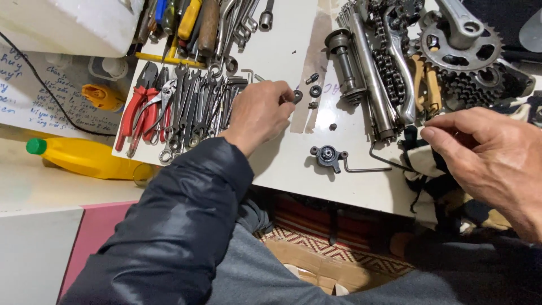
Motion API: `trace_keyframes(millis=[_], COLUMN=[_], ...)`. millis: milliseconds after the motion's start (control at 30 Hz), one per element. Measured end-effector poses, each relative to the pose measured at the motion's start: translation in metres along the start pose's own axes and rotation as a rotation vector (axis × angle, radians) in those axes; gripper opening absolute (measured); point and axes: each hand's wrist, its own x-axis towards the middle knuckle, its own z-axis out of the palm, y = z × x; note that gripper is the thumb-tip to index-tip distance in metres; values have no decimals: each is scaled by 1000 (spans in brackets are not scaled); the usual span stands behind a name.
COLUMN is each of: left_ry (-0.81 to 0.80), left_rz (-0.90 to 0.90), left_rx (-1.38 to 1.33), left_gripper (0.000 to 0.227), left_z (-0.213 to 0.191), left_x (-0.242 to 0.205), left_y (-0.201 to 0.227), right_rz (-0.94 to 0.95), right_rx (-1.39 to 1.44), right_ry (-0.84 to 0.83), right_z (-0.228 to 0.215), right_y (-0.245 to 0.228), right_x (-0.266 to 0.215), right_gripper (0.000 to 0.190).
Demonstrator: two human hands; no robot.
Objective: A person is reassembling a bicycle mechanism on a workbench, carefully placing small washers and components onto a shaft and using an Allen key to secure them.
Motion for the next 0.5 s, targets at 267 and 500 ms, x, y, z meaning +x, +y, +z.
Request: trace_keyframes(millis=[267,500], left_ry=[61,90], left_rz=[4,26], left_rx=[41,126], left_gripper=[27,17], left_z=[41,69], left_x=[47,71], left_y=[9,4], right_rz=[-20,-186], right_rx=[-26,-51], right_ry=[62,95], right_z=[-3,-6], right_y=[4,15], right_x=[-7,-10], right_gripper=[12,14])
